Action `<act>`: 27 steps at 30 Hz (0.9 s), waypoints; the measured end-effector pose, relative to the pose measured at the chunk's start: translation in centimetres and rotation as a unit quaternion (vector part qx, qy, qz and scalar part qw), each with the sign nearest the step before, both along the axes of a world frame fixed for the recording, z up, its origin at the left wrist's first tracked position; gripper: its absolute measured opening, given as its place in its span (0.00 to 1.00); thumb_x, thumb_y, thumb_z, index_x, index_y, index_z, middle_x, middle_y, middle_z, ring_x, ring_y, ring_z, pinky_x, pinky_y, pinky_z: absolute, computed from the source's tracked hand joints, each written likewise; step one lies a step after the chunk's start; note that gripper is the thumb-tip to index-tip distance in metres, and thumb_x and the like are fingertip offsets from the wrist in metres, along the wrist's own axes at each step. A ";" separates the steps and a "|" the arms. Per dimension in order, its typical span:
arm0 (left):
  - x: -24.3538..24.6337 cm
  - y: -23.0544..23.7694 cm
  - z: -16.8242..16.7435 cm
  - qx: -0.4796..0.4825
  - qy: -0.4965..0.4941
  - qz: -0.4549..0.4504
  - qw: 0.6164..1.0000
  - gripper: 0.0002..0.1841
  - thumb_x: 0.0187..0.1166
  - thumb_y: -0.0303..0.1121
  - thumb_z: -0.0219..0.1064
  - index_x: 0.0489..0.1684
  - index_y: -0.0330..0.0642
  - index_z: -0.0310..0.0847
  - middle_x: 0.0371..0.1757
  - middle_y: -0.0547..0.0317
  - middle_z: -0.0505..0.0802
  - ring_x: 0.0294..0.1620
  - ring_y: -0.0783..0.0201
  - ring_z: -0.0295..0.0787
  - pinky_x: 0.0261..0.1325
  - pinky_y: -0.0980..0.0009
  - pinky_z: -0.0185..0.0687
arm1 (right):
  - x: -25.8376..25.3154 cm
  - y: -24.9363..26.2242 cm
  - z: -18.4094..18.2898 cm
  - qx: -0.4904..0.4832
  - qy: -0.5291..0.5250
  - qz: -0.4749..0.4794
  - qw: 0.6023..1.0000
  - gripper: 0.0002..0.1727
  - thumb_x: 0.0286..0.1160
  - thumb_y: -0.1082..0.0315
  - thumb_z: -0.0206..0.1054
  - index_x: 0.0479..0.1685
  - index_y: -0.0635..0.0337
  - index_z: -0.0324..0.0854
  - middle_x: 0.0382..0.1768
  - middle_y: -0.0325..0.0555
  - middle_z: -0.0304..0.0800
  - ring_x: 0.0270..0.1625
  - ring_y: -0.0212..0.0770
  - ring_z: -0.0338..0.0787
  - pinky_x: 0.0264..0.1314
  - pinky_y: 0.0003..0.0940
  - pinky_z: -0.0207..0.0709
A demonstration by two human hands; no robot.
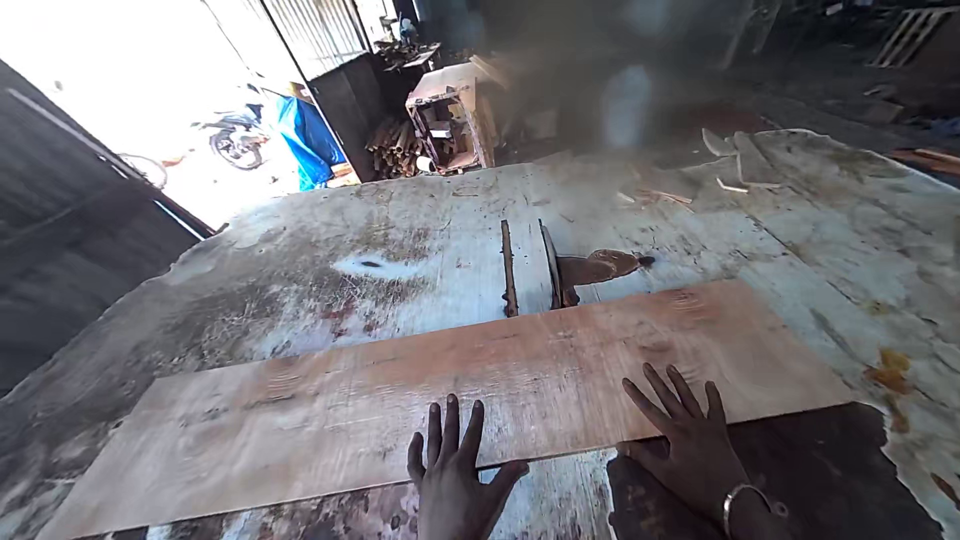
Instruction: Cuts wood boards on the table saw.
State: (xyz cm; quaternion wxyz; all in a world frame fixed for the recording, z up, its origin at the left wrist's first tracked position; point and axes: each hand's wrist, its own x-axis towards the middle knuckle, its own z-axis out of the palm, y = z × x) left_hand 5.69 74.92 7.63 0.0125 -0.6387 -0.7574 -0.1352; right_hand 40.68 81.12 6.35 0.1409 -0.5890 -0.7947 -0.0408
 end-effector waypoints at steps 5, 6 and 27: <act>0.0 0.8 0.2 -0.004 -0.004 -0.005 1.000 0.60 0.44 0.93 0.53 0.84 0.68 0.74 0.92 0.53 0.67 0.94 0.45 0.51 0.88 0.33 0.38 | 0.1 0.9 -0.7 0.024 0.011 0.001 1.000 0.52 0.54 0.09 0.49 0.86 0.18 0.68 0.90 0.36 0.64 0.93 0.58 0.57 0.84 0.83 0.36; 0.0 0.8 0.3 -0.006 -0.004 -0.005 1.000 0.60 0.44 0.93 0.54 0.84 0.69 0.74 0.92 0.54 0.67 0.94 0.45 0.51 0.89 0.33 0.38 | 0.2 1.0 -0.7 0.027 0.012 0.002 1.000 0.52 0.54 0.09 0.49 0.85 0.18 0.68 0.90 0.36 0.65 0.93 0.58 0.57 0.84 0.82 0.36; -0.1 2.6 -0.3 0.013 0.021 0.001 1.000 0.61 0.42 0.95 0.48 0.83 0.73 0.73 0.91 0.58 0.69 0.94 0.48 0.54 0.88 0.35 0.41 | 0.0 1.9 -0.4 0.016 0.020 -0.004 1.000 0.52 0.56 0.10 0.49 0.85 0.22 0.70 0.90 0.37 0.65 0.94 0.57 0.57 0.86 0.80 0.35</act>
